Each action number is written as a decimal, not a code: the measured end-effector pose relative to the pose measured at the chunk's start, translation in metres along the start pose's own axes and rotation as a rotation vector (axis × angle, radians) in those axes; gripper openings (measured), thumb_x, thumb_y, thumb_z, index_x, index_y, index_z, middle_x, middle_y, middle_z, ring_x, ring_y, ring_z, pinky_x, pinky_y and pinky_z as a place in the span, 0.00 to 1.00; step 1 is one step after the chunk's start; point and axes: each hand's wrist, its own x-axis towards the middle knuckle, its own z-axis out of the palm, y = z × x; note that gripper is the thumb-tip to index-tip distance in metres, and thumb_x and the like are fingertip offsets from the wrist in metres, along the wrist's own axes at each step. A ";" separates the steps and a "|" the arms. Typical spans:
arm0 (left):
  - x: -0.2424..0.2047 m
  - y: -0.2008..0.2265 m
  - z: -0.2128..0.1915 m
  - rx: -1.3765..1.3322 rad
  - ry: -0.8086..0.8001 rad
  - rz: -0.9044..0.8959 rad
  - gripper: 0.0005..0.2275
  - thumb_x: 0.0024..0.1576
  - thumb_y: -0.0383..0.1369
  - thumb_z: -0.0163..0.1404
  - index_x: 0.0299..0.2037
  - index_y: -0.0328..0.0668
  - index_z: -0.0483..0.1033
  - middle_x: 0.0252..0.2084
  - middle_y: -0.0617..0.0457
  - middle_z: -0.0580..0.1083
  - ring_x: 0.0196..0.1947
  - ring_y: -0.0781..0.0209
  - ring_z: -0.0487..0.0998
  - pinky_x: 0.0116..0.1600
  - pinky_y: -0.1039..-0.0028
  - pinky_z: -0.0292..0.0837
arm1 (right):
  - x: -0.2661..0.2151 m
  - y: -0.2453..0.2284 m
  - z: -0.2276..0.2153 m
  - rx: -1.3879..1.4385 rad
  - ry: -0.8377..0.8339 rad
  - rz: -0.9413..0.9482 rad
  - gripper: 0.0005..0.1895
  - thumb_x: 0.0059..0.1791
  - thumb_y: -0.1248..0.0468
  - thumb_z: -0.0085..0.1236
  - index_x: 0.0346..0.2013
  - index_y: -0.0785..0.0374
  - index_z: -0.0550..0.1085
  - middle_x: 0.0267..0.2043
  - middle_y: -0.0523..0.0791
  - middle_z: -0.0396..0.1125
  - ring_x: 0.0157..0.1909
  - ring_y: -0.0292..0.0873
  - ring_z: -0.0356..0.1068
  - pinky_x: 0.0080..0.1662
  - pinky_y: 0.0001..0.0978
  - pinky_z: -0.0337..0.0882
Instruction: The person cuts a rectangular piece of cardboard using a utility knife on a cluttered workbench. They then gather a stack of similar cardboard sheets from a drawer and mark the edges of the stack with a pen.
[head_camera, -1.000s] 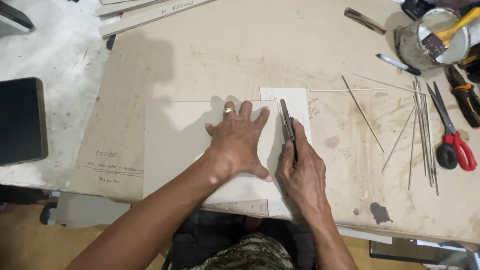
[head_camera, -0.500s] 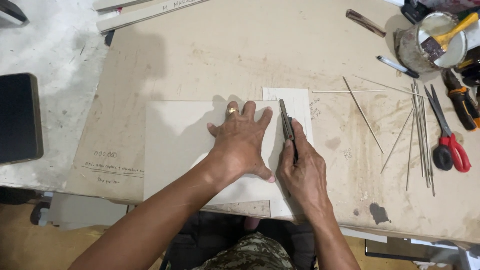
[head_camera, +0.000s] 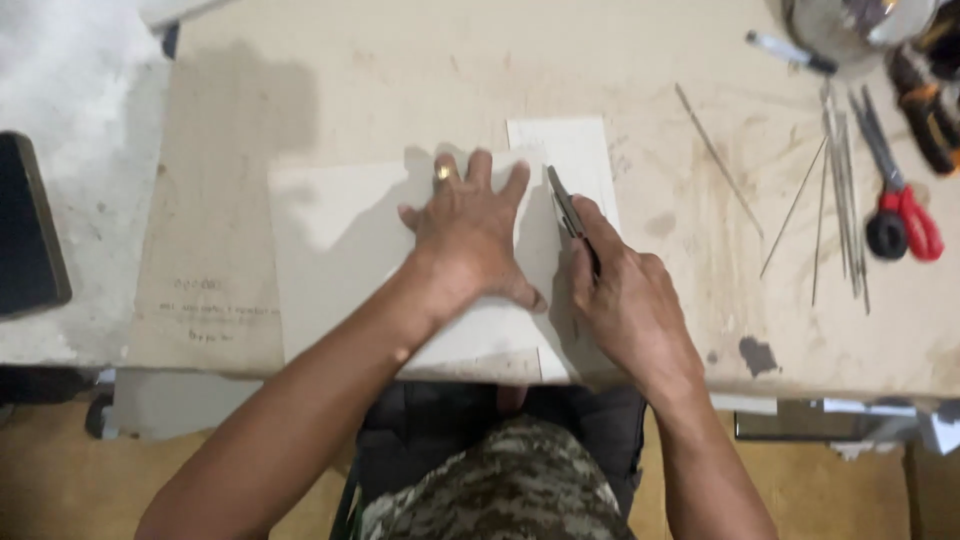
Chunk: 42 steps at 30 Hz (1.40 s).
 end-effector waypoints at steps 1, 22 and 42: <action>0.000 0.000 0.001 0.002 -0.012 0.002 0.56 0.30 0.41 0.76 0.72 0.37 0.58 0.59 0.28 0.60 0.63 0.16 0.54 0.44 0.11 0.56 | -0.010 0.002 0.001 0.004 -0.005 0.010 0.28 0.55 0.59 0.41 0.71 0.53 0.67 0.54 0.56 0.72 0.53 0.65 0.73 0.49 0.61 0.73; 0.004 0.009 0.003 0.144 -0.161 -0.223 0.62 0.33 0.60 0.69 0.76 0.65 0.37 0.69 0.48 0.45 0.70 0.38 0.45 0.54 0.40 0.70 | -0.161 0.068 0.054 -0.086 -0.124 0.195 0.35 0.54 0.52 0.46 0.76 0.33 0.52 0.17 0.45 0.64 0.15 0.46 0.62 0.25 0.48 0.65; -0.003 0.005 -0.005 0.047 -0.076 -0.022 0.57 0.31 0.44 0.72 0.74 0.37 0.53 0.60 0.28 0.59 0.65 0.18 0.52 0.43 0.12 0.58 | -0.012 0.015 0.027 0.261 0.106 -0.011 0.28 0.55 0.59 0.40 0.71 0.52 0.62 0.56 0.64 0.70 0.58 0.72 0.68 0.57 0.68 0.69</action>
